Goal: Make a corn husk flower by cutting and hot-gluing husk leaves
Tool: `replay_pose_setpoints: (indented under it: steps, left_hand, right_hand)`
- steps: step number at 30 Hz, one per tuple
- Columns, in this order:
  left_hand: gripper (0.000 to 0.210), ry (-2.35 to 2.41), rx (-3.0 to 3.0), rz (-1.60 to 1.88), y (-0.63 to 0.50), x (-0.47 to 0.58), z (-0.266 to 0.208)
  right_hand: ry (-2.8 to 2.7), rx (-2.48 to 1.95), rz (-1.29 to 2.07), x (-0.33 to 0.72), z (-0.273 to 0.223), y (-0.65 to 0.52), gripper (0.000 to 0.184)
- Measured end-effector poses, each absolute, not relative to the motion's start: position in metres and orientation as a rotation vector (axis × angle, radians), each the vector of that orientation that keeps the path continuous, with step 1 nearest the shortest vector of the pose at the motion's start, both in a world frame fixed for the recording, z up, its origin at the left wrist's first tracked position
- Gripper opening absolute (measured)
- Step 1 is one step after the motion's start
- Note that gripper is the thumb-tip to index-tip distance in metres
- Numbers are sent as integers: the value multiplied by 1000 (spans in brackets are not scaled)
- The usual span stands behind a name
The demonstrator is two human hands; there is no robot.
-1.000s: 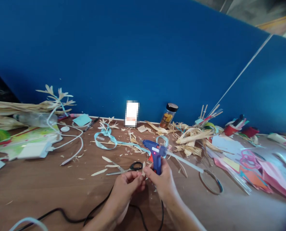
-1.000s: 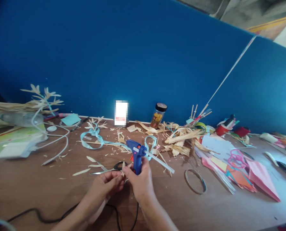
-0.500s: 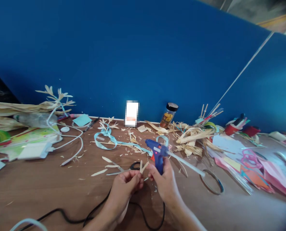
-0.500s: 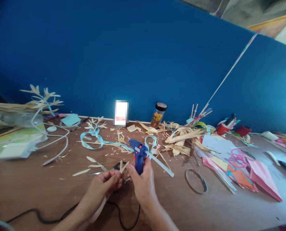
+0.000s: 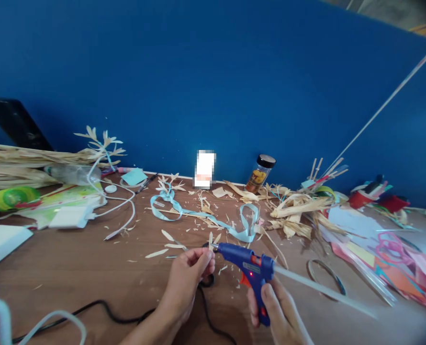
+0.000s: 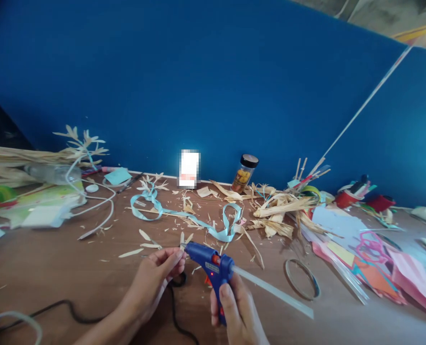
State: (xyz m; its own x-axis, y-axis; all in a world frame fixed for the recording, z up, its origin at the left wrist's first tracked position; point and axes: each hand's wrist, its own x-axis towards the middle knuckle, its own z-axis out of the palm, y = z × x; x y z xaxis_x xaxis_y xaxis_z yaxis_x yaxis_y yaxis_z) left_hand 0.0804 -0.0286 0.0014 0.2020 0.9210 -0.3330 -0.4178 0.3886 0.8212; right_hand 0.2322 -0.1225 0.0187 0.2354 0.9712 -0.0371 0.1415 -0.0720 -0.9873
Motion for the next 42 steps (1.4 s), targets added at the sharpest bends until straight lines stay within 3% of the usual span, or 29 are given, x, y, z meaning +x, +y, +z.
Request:
replay_pose_setpoints:
  steps: [23, 42]
  left_hand:
    - [19, 946, 754, 1043, -27, 80, -3]
    - [19, 961, 716, 1041, -28, 80, 2]
  right_hand:
    - [-1204, -1530, 992, 231, 24, -120, 51]
    - [-1310, -1564, 919, 235, 18, -119, 44]
